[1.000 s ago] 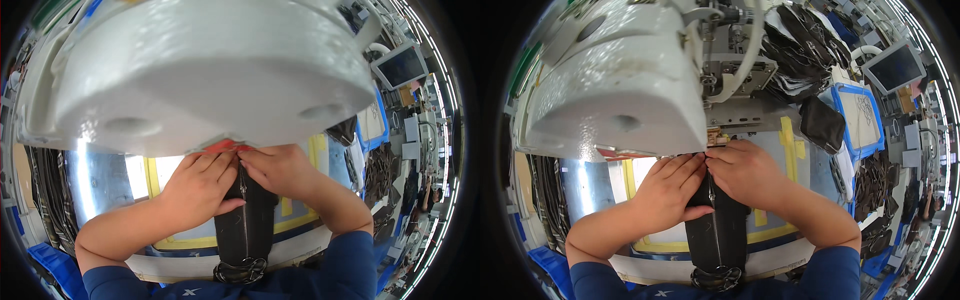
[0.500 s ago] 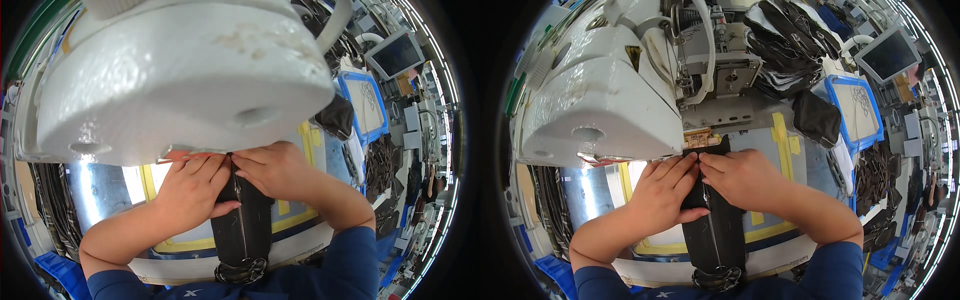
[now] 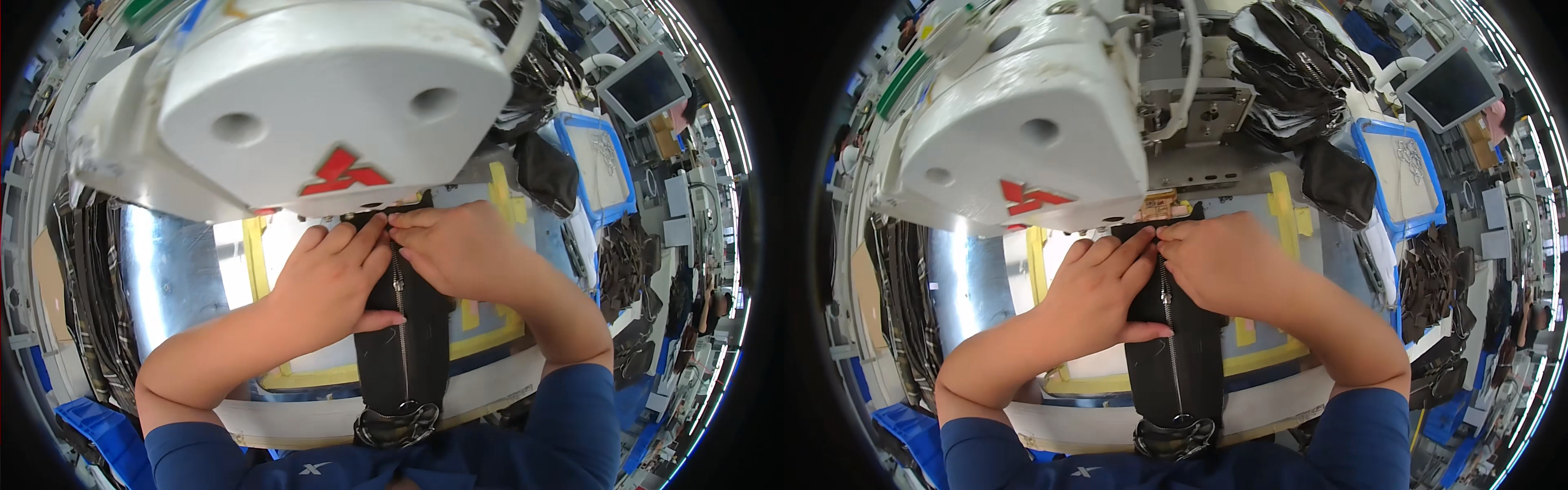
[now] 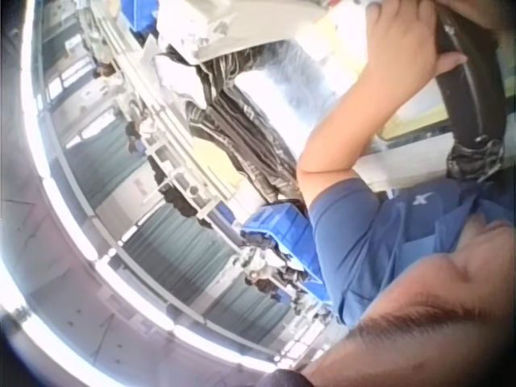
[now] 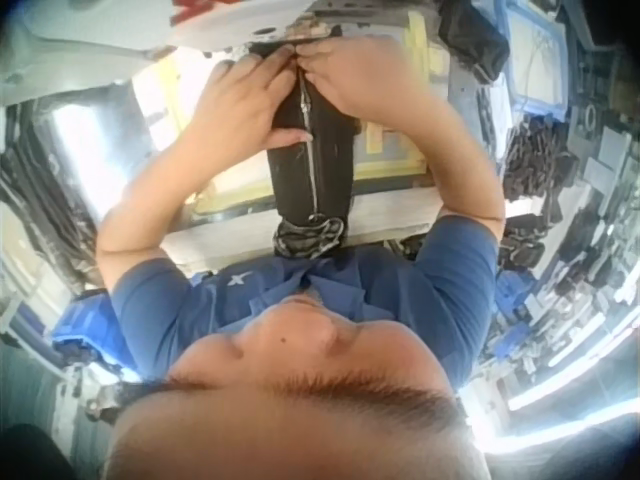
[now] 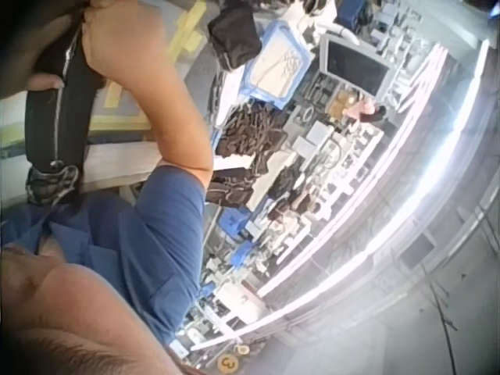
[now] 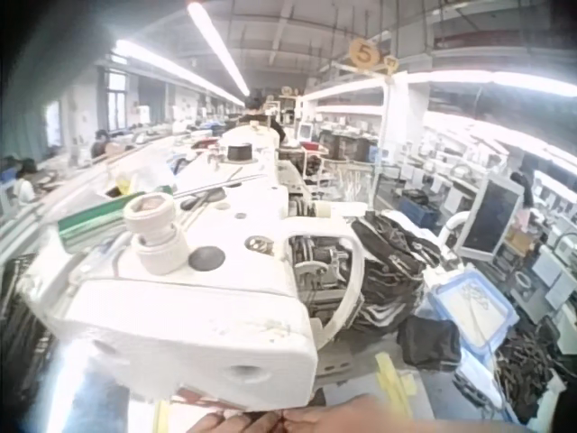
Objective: The person operates a sewing machine to stitch a white fabric piece onto a black pouch with a zipper. The person repeatedly aligns the fabric under the needle, sews the seam, and then removes the pouch to inspect the stitching and adjust the zipper before repeating the process on multiple units.
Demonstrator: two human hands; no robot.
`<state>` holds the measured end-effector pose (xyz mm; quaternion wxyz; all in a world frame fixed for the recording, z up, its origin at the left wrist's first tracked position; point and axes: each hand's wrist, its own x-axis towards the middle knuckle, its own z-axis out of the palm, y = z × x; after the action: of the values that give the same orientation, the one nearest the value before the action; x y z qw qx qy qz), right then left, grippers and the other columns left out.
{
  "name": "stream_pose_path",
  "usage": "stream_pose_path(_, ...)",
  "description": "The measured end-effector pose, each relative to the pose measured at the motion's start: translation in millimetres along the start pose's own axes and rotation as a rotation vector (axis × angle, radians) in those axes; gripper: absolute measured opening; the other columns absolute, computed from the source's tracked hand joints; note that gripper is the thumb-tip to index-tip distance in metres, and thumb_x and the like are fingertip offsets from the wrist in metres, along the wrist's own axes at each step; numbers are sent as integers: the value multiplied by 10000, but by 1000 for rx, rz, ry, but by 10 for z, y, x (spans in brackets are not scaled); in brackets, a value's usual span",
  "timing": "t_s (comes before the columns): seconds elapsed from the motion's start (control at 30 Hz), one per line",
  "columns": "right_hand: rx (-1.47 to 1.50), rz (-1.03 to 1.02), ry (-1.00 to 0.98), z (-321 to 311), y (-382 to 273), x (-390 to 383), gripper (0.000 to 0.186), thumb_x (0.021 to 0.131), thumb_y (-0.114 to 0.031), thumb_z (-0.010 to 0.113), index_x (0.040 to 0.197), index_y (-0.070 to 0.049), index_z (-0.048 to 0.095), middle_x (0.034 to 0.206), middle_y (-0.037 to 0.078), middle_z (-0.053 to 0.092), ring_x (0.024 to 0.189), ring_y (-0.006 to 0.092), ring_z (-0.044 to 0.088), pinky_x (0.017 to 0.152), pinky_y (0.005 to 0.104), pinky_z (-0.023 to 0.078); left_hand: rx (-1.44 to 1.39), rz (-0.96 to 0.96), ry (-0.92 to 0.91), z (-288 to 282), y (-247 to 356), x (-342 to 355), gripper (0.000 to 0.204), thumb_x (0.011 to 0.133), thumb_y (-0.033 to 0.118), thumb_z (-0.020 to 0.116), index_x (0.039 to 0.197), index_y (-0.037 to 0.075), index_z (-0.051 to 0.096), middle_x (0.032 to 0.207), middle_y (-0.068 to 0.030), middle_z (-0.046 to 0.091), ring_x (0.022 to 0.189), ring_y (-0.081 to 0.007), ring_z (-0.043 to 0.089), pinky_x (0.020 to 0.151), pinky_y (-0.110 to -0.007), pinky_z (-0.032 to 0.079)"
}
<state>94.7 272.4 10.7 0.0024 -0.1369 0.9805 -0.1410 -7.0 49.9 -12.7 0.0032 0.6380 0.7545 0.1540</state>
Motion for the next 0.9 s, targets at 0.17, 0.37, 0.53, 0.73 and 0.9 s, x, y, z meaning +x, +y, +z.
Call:
stream_pose_path(0.17,-1,-24,81,101,-85,193,245,957,-178,655,1107,-28,779,1114,60,778,877,246,764,700,397,611,86,-86,-96,-136,-56,-42,931,744,712,801,1301,-24,680,1425,-165,651,1074,-290,641,912,-415,477)
stream_pose_path(0.37,-5,-47,104,155,-134,248,234,956,-176,654,1093,-16,755,1092,75,766,869,255,760,683,392,606,93,-113,-76,-149,-70,-115,912,729,709,803,1265,-19,683,1401,-142,659,1075,-276,643,912,-401,480)
stream_pose_path(0.53,-1,-28,71,136,-147,263,246,966,-185,652,1105,-8,752,1086,77,762,867,252,758,672,395,604,96,-87,-1,-79,-83,-92,831,692,680,826,1179,21,692,1305,-125,699,998,-222,626,814,-367,449)
stream_pose_path(0.73,0,-32,85,136,-166,276,217,953,-179,651,1064,-17,743,1058,68,753,842,245,754,645,397,602,111,-86,-27,-124,-87,-94,839,685,687,828,1160,8,694,1252,-138,714,1006,-225,631,812,-367,450)
stream_pose_path(0.9,21,-42,104,191,-201,304,231,929,-169,650,1089,-23,732,1025,60,743,827,244,752,619,390,597,90,-121,-78,-184,-93,-79,829,696,689,821,1146,3,699,1162,-114,710,1020,-227,638,810,-367,449)
